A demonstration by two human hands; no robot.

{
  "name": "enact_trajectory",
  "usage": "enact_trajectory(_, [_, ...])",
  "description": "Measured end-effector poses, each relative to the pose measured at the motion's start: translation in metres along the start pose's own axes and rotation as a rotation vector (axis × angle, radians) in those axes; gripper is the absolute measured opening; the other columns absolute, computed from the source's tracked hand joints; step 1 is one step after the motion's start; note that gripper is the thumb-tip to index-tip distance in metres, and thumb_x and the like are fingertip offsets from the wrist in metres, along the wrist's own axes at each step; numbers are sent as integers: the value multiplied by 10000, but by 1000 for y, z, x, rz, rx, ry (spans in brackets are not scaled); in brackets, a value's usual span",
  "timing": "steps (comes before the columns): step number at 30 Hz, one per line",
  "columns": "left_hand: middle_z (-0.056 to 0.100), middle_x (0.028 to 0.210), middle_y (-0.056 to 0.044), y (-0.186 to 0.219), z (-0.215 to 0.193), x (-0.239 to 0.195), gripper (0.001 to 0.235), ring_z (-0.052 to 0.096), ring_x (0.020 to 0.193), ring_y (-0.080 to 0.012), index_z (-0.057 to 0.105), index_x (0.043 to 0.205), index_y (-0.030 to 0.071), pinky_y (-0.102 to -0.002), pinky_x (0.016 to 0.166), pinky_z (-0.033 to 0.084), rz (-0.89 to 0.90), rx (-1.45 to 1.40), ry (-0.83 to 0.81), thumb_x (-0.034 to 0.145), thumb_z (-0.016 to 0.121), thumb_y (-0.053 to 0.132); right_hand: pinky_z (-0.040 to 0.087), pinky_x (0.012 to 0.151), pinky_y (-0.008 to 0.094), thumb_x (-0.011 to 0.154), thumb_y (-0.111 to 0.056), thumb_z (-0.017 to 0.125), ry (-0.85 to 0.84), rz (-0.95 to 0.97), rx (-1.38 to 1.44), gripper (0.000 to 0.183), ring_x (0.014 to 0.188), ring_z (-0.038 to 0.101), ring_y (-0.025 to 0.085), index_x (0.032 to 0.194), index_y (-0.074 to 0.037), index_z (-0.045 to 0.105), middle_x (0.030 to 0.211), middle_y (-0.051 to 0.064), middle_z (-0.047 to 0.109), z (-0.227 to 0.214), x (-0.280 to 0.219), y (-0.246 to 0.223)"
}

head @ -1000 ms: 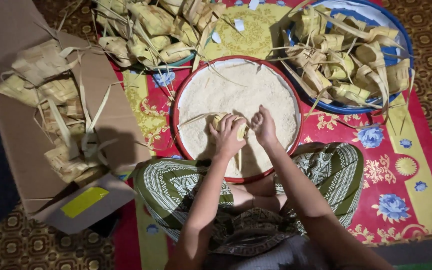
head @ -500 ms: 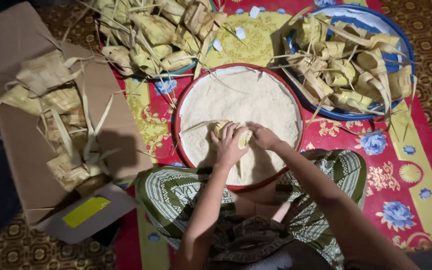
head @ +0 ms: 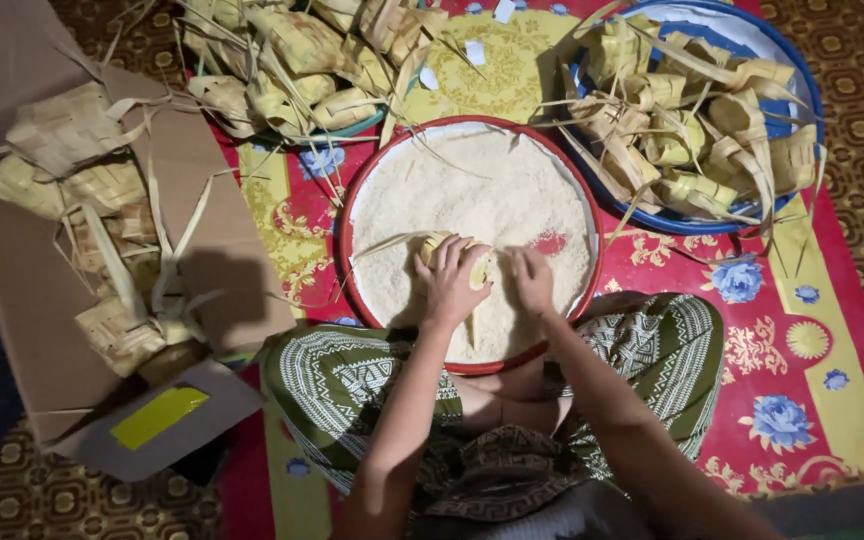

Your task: Filling woven bamboo or palm leaf pouches with rice from a large tray while sitting on the floor

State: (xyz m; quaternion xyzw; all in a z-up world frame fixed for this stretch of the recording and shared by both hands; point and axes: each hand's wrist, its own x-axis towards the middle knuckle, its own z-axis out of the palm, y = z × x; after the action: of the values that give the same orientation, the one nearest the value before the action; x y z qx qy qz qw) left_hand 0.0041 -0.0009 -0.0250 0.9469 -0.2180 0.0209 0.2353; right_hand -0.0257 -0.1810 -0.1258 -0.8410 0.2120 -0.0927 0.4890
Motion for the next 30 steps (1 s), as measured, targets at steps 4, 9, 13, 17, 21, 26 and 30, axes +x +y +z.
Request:
enact_trajectory(4, [503, 1384, 55, 4, -8, 1, 665, 354, 1450, -168, 547, 1320, 400, -782, 1033, 285, 9, -5, 13, 699, 780, 377, 461, 1115, 477, 1043, -538, 560, 137, 246, 85, 420, 1243, 624, 323, 1228, -205, 736, 1239, 135, 713, 37, 19, 47])
enact_trajectory(9, [488, 1408, 57, 8, -13, -2, 618, 322, 1467, -166, 546, 1312, 385, -785, 1042, 275, -20, -16, -42, 731, 757, 357, 315, 562, 236, 885, -523, 668, 177, 822, 1137, 381, 698, 503, 138, 757, -244, 442, 749, -87, 461, -18, 21, -67])
enact_trajectory(13, [479, 1422, 60, 6, -10, -1, 686, 307, 1477, -164, 529, 1336, 395, -795, 1058, 268, -32, -18, -80, 695, 760, 317, 339, 545, 249, 906, -540, 667, 43, 715, 1193, 439, 616, 489, 103, 726, -259, 382, 656, -131, 406, -21, 47, -78])
enact_trajectory(17, [466, 1427, 57, 5, -9, 0, 706, 298, 1474, -157, 527, 1333, 368, -792, 1068, 258, -37, 2, -79, 675, 769, 286, 355, 473, 261, 943, -440, 628, -19, 536, 1188, 433, 497, 388, 121, 647, -233, 390, 574, -76, 299, -9, 62, -67])
enact_trajectory(21, [459, 1423, 68, 2, -5, 0, 658, 290, 1480, -149, 515, 1326, 394, -790, 1078, 234, -34, -13, -77, 706, 737, 388, 509, 899, 317, 1040, -447, 572, 236, 182, 316, 371, 941, 691, 187, 893, -185, 790, 899, 67, 765, -14, 20, -67])
enact_trajectory(26, [483, 1410, 61, 5, -12, 1, 637, 313, 1470, -155, 528, 1320, 397, -787, 1068, 240, -28, -8, -71, 726, 759, 400, 229, 1210, 618, 948, -207, 544, -231, -301, -85, 667, 1454, 294, 538, 1586, -97, 385, 1588, 282, 337, -10, -30, -32])
enact_trajectory(30, [489, 1404, 55, 6, -12, -1, 615, 316, 1467, -156, 540, 1311, 382, -774, 1080, 219, -25, -16, -49, 735, 755, 400, 400, 1073, 497, 929, -293, 650, -193, -409, -599, 465, 1278, 492, 344, 1375, -216, 540, 1396, 112, 490, 7, -24, 13])
